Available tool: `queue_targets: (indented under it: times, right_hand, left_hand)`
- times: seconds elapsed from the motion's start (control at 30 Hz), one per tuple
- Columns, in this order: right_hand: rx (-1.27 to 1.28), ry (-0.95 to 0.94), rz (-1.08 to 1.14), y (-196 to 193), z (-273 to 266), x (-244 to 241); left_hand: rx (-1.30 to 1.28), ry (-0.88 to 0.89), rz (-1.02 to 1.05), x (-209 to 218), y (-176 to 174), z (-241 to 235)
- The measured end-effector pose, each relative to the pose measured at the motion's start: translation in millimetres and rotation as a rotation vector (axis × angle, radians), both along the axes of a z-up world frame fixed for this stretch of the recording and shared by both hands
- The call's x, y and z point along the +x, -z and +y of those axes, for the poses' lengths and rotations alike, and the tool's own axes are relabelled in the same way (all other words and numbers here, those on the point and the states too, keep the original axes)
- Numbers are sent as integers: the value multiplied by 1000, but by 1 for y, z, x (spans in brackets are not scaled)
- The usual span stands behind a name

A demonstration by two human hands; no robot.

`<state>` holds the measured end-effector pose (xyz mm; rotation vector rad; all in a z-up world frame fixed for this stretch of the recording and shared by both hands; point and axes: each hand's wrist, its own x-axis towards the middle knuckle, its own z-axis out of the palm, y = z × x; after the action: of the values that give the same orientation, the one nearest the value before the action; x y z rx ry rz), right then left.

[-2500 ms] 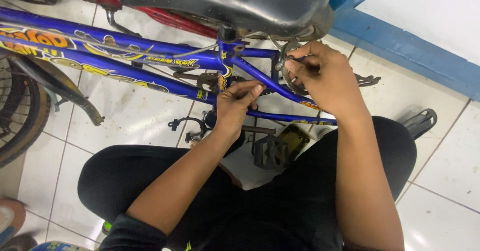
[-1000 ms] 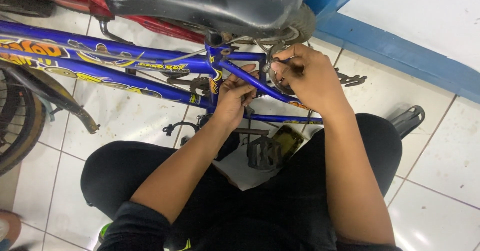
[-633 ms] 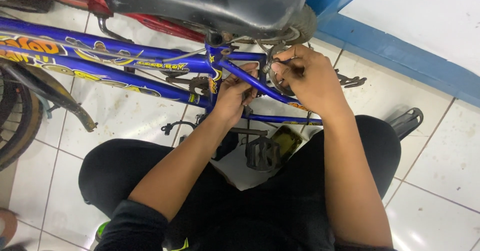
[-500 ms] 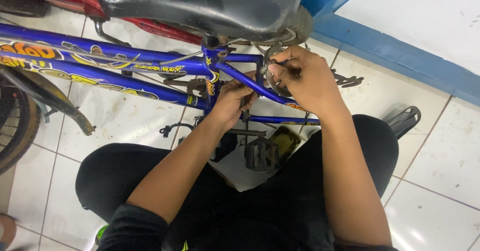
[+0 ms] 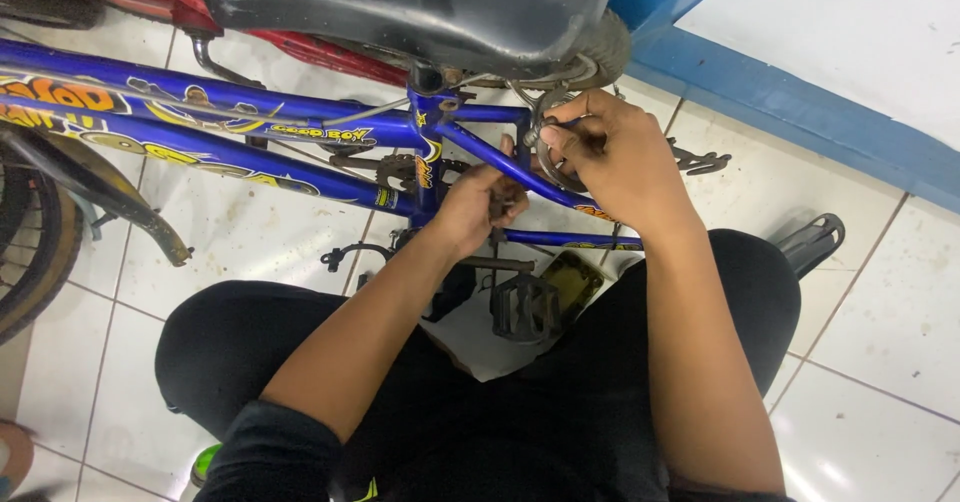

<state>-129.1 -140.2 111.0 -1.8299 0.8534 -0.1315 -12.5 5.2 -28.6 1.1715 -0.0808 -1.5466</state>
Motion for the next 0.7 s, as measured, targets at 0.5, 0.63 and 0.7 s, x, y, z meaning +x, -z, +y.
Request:
queue_targets:
  times: [0.5, 0.63, 0.7]
  right_hand:
    - [-27, -12, 9, 1, -2, 0]
    - [-17, -15, -22, 6, -5, -2]
    - [-17, -13, -4, 4, -6, -1]
  left_hand:
    - [-169, -126, -96, 10, -9, -1]
    - [-219, -135, -171, 13, 6, 2]
    - [-218, -152, -174, 12, 0, 2]
